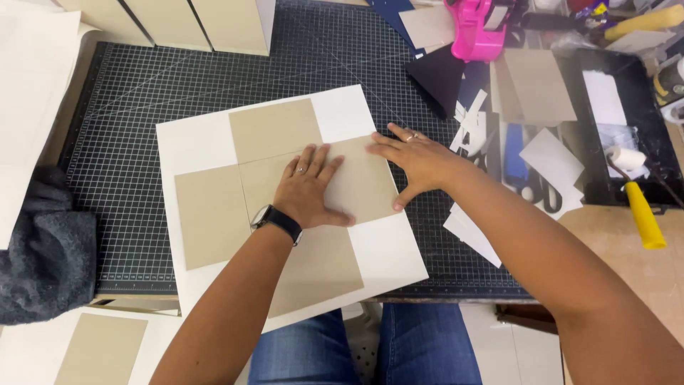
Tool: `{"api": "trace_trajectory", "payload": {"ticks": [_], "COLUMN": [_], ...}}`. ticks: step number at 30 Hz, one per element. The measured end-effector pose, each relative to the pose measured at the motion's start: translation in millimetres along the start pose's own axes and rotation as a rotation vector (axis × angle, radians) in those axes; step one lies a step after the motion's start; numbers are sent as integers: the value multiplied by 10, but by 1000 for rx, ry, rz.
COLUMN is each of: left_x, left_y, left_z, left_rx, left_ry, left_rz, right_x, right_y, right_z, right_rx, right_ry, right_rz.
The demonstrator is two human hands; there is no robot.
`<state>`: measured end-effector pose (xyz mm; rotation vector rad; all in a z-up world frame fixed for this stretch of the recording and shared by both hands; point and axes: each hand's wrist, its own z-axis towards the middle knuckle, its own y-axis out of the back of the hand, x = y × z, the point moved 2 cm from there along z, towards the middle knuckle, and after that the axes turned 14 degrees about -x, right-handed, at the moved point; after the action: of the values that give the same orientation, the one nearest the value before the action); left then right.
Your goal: Assembling cardboard box components by applying glue with a roller and pressing panels onto a base sheet using a scraper.
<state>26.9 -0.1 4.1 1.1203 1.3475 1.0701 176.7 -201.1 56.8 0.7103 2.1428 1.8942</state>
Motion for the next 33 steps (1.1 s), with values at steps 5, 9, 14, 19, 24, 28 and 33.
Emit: {"api": "trace_trajectory", "payload": {"ticks": [5, 9, 14, 19, 24, 28, 33], "left_x": [-15, -231, -820, -498, -342, -366, -165], "left_y": [-162, -288, -282, -396, 105, 1329, 2502], "left_z": [6, -427, -1619, -2042, -2283, -2305, -2137], "left_rx": [-87, -284, -636, -634, -608, -678, -638], "left_ry": [-42, -137, -282, -218, -279, -317, -222], "left_rz": [37, -13, 240, 82, -129, -40, -45], "right_x": [130, 92, 228, 167, -83, -732, -1120], "right_y": [74, -27, 27, -29, 175, -60, -534], "right_z": [11, 108, 87, -140, -1026, -1749, -1890], "right_rx": [109, 127, 238, -111, -691, -752, -736], "right_ry": [-95, -136, -205, -78, -103, -670, -754], "right_rz": [-95, -150, -147, -69, 350, 200, -28]}}
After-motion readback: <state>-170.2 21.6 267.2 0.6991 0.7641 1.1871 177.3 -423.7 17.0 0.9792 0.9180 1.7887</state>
